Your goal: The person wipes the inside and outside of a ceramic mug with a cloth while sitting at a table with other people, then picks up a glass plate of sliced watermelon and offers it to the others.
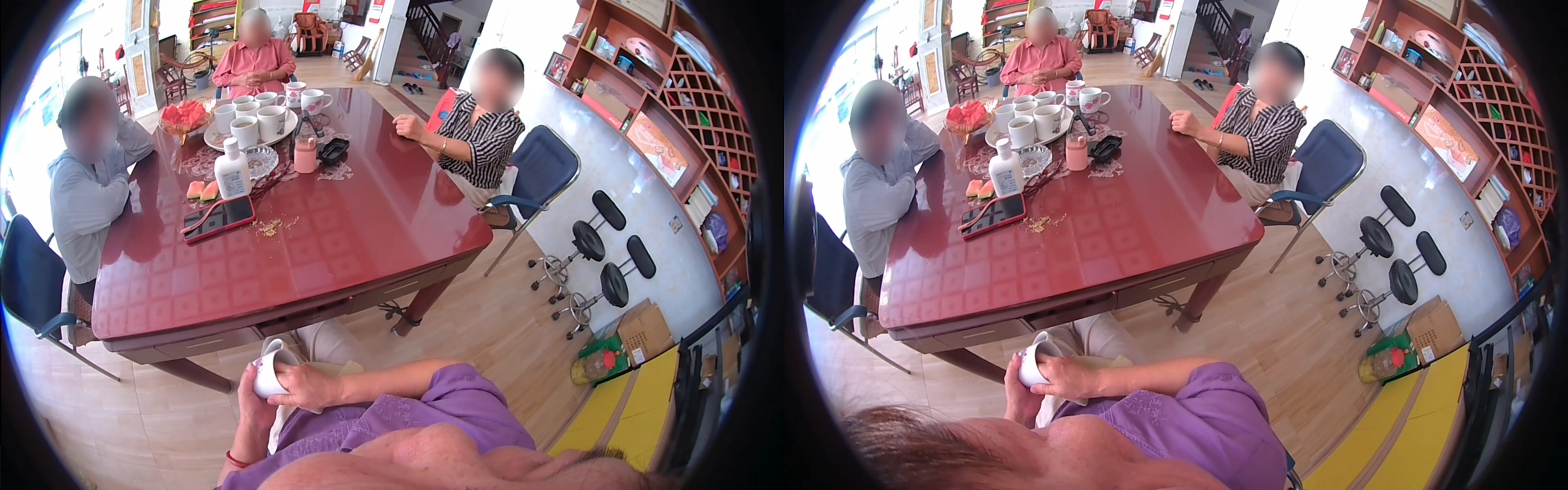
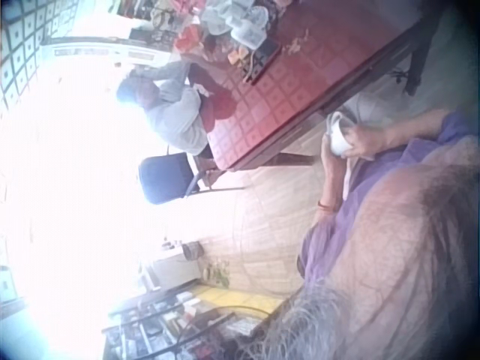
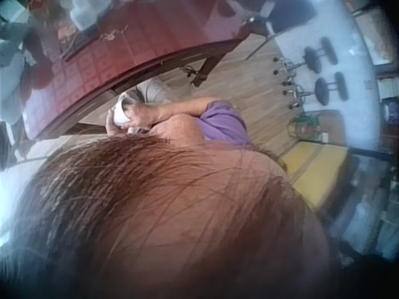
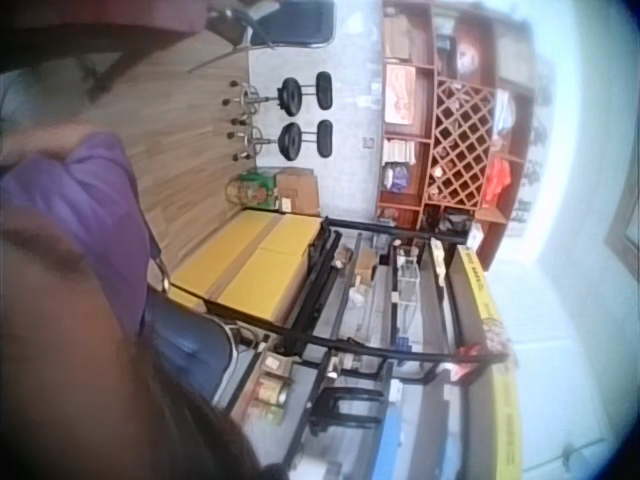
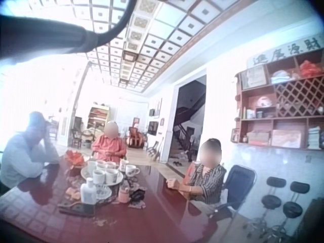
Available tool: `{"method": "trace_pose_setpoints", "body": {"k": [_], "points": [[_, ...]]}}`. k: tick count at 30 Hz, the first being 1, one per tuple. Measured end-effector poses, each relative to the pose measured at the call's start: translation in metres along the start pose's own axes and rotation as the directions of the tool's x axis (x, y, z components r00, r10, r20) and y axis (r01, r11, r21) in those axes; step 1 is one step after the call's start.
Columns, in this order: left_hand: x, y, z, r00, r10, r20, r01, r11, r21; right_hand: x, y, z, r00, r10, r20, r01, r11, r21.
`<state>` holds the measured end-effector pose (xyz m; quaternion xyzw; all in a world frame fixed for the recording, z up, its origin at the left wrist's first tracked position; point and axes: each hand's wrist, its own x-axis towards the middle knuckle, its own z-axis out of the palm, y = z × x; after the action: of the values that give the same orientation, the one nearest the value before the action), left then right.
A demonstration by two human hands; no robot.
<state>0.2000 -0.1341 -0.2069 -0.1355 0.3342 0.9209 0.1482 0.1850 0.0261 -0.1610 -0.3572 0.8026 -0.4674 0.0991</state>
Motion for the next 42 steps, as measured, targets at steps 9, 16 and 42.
{"method": "trace_pose_setpoints", "body": {"k": [9, 16, 42], "points": [[0.002, -0.003, -0.005, 1.0, -0.018, 0.014, 0.018, 0.999, -0.029, -0.001, -0.002, 0.0, 1.0, 0.002, -0.015, -0.002, 1.0, 0.029], [0.002, -0.006, -0.005, 0.998, -0.058, -0.018, 0.057, 0.998, -0.04, -0.004, 0.001, 0.005, 0.999, 0.02, -0.049, -0.016, 0.997, 0.081], [-0.009, -0.003, 0.008, 0.983, -0.096, 0.159, 0.107, 0.992, -0.06, -0.008, -0.009, 0.004, 0.995, -0.025, -0.098, 0.016, 0.995, -0.095]]}}
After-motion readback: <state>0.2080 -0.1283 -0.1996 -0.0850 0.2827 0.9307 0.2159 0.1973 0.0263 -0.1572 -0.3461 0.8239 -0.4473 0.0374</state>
